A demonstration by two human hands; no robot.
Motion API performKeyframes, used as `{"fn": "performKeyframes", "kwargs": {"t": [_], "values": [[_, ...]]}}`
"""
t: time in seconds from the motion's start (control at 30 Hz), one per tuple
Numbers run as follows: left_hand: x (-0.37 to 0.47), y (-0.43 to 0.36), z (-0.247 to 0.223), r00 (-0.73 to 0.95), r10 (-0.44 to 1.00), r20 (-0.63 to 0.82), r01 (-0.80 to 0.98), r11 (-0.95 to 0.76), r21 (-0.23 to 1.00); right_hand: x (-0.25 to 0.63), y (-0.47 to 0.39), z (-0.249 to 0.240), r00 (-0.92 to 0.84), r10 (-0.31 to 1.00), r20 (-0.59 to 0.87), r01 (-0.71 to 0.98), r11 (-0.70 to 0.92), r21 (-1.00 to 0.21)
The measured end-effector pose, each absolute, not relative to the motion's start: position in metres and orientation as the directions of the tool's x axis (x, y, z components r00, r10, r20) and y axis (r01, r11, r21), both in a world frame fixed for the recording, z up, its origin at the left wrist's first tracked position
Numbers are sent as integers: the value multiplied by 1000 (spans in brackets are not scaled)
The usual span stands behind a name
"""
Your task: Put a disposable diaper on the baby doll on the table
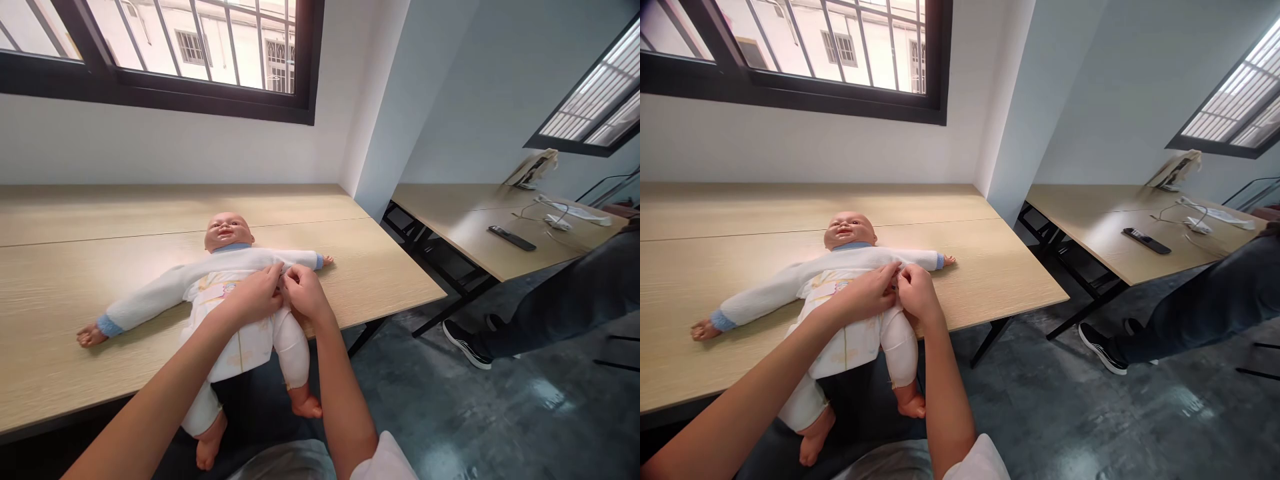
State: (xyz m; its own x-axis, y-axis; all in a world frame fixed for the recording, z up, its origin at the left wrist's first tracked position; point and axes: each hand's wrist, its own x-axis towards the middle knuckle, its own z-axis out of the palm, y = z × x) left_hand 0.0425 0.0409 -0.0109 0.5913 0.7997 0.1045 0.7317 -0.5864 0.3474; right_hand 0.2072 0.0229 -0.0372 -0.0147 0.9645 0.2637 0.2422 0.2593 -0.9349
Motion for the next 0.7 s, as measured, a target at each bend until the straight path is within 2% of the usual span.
{"fn": "performKeyframes", "kwargs": {"t": [0.13, 0.3, 0.43, 0.7], "values": [[42, 41, -12, 575, 811, 103, 711, -558, 428, 202, 26, -28, -54, 972, 227, 286, 233, -930], [40, 41, -13, 568, 815, 113, 700, -551, 455, 189, 28, -22, -86, 972, 220, 355, 236, -905], [38, 41, -15, 558, 815, 159, 659, -551, 512, 184, 28, -20, -160, 954, 252, 321, 292, -901], [38, 42, -19, 532, 821, 205, 624, -544, 561, 193, 15, -25, -237, 942, 239, 215, 290, -932]]}}
